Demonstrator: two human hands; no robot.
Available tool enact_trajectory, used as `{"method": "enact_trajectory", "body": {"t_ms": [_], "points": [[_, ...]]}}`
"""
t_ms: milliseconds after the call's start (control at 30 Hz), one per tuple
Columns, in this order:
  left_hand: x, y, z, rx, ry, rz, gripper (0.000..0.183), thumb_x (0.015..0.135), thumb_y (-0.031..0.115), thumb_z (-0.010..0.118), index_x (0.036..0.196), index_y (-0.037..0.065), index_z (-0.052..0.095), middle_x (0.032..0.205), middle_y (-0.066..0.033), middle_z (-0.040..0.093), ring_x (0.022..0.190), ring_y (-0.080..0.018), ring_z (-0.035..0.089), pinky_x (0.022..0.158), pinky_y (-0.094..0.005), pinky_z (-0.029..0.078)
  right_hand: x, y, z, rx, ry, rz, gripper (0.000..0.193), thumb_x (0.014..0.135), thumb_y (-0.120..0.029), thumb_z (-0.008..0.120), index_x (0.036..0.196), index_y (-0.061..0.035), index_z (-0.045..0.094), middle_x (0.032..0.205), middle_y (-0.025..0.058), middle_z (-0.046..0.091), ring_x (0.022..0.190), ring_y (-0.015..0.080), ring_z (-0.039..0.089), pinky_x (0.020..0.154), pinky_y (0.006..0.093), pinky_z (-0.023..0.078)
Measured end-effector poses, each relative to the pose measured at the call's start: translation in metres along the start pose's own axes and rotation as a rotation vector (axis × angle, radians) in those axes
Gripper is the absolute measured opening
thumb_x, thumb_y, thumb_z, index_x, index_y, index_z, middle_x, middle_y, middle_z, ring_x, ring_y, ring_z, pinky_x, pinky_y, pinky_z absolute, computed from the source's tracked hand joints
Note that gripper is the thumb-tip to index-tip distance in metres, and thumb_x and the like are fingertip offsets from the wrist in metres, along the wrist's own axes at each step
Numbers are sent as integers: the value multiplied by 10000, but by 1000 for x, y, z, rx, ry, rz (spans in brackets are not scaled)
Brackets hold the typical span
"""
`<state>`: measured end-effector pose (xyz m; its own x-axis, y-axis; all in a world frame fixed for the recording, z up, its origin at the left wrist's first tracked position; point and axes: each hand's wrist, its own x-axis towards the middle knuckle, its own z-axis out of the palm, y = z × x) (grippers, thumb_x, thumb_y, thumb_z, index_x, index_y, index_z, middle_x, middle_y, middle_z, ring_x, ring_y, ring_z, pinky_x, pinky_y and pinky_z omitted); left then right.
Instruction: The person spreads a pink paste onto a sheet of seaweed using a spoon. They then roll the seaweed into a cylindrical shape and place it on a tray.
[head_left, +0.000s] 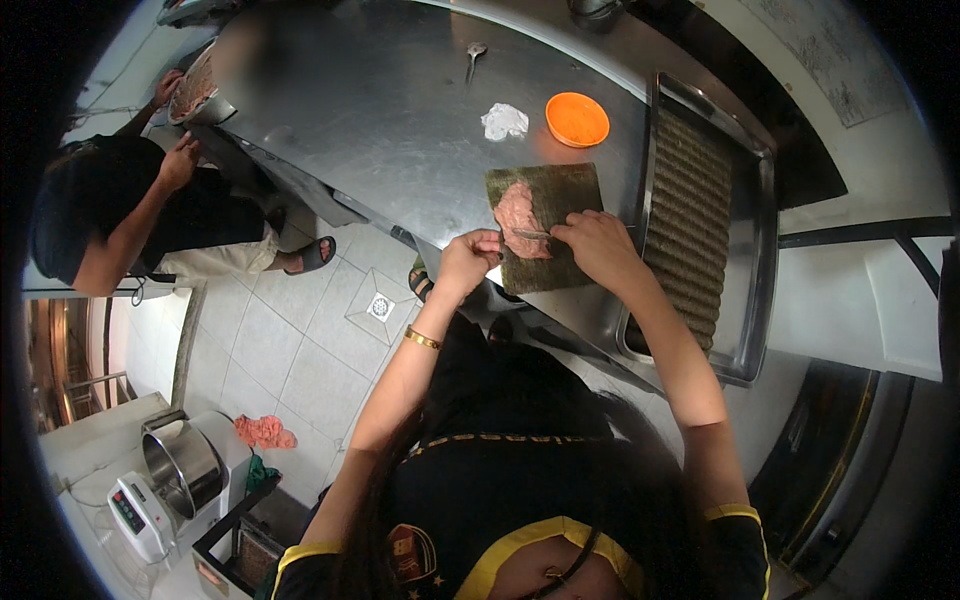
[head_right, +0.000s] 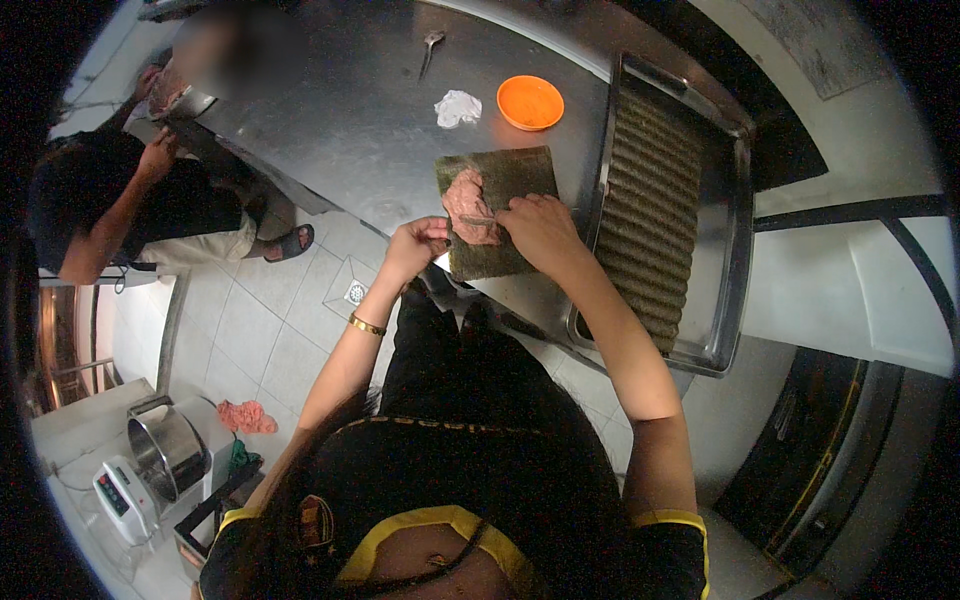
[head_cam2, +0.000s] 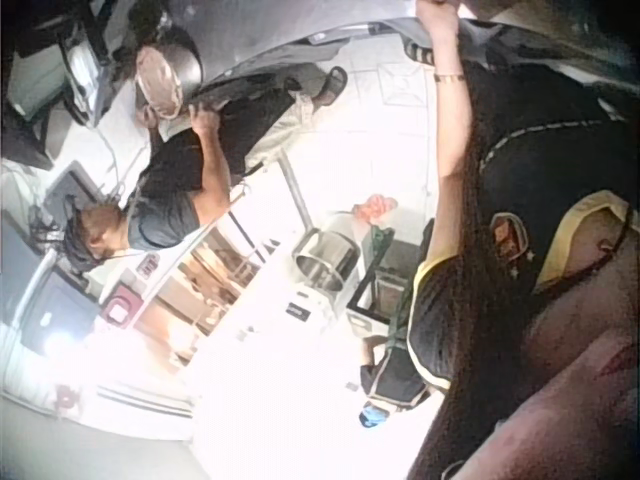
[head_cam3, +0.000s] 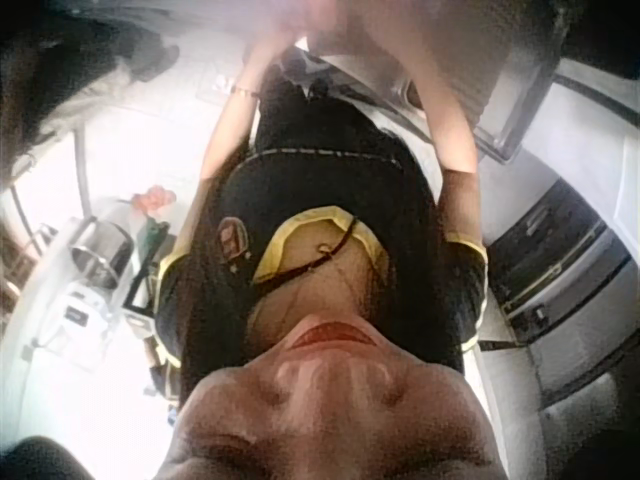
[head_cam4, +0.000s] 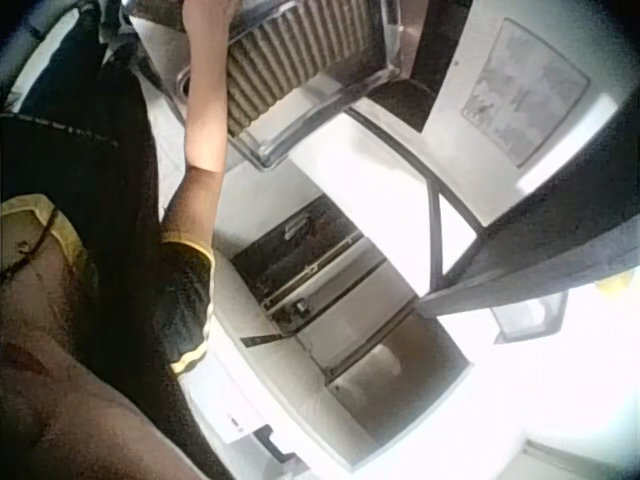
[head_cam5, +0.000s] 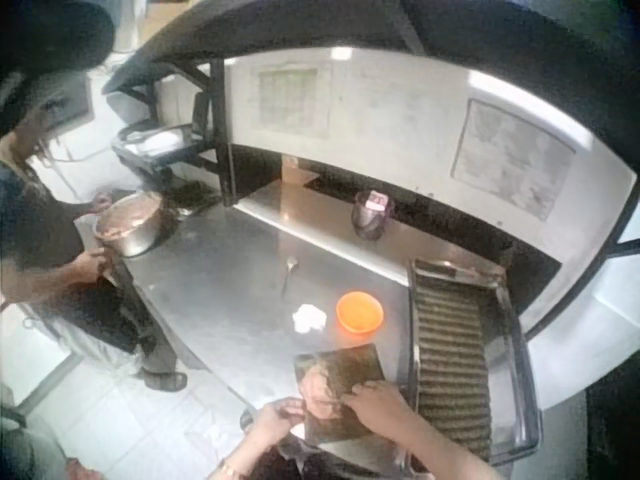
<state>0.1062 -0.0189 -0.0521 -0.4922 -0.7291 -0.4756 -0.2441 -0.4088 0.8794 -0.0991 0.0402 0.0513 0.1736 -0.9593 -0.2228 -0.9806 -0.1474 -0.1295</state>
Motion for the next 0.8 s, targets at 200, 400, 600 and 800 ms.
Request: {"method": "enact_trajectory", "body": {"t_ms": [200, 400, 600, 800], "points": [[-2, 1, 0, -43, 10, -18, 342, 758, -110, 565, 1090, -28, 579, 916, -37, 608, 743, -89, 586, 643, -209, 485, -9, -6, 6, -7, -15, -18, 197, 797, -117, 480, 885, -102, 656, 880, 89, 600, 919, 255, 581, 784, 391, 459], [-5, 7, -1, -40, -3, -25, 342, 759, -110, 563, 1091, -31, 580, 919, -42, 610, 749, -88, 585, 649, -207, 484, -26, -17, 13, -21, 29, -30, 198, 795, -118, 488, 904, -79, 648, 878, 89, 597, 905, 248, 575, 787, 380, 456], [0, -2, -2, -36, -12, 4, 333, 761, -96, 563, 1088, -33, 581, 921, -43, 611, 759, -87, 578, 660, -210, 482, -45, -26, 22, -72, 60, -65, 250, 797, -101, 484, 1003, -67, 622, 914, 80, 576, 932, 229, 548, 813, 367, 435], [-2, 0, -3, -14, -18, 21, 344, 763, -94, 558, 1098, -25, 581, 940, -42, 616, 793, -83, 578, 680, -203, 474, -56, -25, -3, -116, 143, -84, 358, 783, -76, 483, 1128, -66, 578, 937, 61, 550, 901, 210, 518, 788, 336, 402]]}}
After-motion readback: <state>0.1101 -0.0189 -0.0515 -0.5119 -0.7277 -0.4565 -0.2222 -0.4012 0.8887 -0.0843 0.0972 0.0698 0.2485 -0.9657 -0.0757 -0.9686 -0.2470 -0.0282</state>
